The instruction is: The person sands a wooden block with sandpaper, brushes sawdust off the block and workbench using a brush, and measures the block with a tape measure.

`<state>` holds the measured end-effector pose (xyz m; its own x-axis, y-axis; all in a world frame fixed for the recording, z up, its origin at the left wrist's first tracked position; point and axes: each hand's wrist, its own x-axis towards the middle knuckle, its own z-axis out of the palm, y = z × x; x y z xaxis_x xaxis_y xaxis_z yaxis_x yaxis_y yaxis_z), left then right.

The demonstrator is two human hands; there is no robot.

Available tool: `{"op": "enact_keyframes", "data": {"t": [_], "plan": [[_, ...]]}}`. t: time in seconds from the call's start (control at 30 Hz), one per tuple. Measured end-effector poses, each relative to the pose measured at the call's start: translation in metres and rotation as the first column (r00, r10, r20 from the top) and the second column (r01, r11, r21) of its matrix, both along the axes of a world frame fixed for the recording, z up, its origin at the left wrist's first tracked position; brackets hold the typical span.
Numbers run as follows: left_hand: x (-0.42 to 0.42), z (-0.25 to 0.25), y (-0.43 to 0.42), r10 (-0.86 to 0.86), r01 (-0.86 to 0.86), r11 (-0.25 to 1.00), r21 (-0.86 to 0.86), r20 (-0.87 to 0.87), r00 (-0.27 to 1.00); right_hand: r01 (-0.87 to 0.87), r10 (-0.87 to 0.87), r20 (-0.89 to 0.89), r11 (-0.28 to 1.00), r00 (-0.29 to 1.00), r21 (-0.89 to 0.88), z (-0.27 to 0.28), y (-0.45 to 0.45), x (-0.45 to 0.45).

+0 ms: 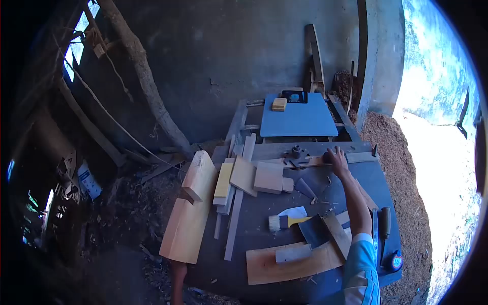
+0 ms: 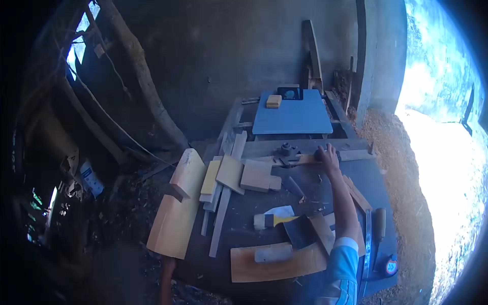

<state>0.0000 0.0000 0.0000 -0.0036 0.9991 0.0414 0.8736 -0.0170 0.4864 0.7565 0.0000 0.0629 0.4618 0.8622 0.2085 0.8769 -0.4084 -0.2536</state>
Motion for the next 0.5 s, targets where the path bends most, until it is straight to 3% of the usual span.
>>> {"op": "enact_keyframes", "data": {"t": [0.03,0.07,0.13,0.2,0.3,0.33,0.37,0.4,0.43,0.47,0.5], "plan": [[0.009,0.012,-0.011,-0.023,0.023,1.000,-0.011,-0.036,0.999,-0.042,0.036,0.065,0.994,0.997,0.104,-0.009,-0.005,0.000],[0.015,0.026,-0.022,-0.013,0.013,1.000,-0.008,0.065,0.998,-0.036,0.031,0.044,0.992,0.999,0.118,-0.008,-0.013,-0.007],[-0.004,0.032,0.010,-0.009,0.007,0.998,0.068,0.036,0.999,-0.142,0.140,0.025,0.967,0.990,0.210,0.012,-0.011,-0.040],[0.006,0.021,-0.001,-0.015,0.010,0.998,0.070,0.072,0.997,-0.217,0.204,0.084,0.955,0.975,0.201,0.044,-0.051,-0.053],[0.024,0.029,-0.002,-0.030,0.021,0.998,0.067,0.146,0.989,-0.281,0.278,0.037,0.951,0.960,0.126,0.085,-0.107,-0.080],[0.026,0.032,-0.002,-0.034,0.023,0.997,0.068,0.167,0.985,-0.337,0.318,0.127,0.926,0.939,0.168,0.102,-0.129,-0.097],[0.026,0.033,-0.003,-0.036,0.022,0.997,0.071,0.192,0.981,-0.343,0.348,0.004,0.922,0.937,0.181,0.119,-0.155,-0.118],[-0.026,-0.009,0.018,-0.116,0.116,0.992,-0.058,0.007,0.993,-0.349,0.376,-0.116,0.916,0.919,0.199,0.138,-0.184,-0.146],[-0.022,-0.014,0.021,-0.093,0.093,0.996,0.011,0.066,0.993,-0.466,0.473,0.035,0.849,0.880,0.249,0.167,-0.220,-0.186],[-0.018,-0.013,0.021,-0.088,0.086,0.996,0.036,0.080,0.993,-0.524,0.581,-0.087,0.781,0.809,0.341,0.189,-0.256,-0.228],[-0.012,-0.009,0.019,-0.088,0.086,0.996,0.037,0.078,0.993,-0.632,0.738,-0.228,0.666,0.635,0.396,0.198,-0.291,-0.257]]}}
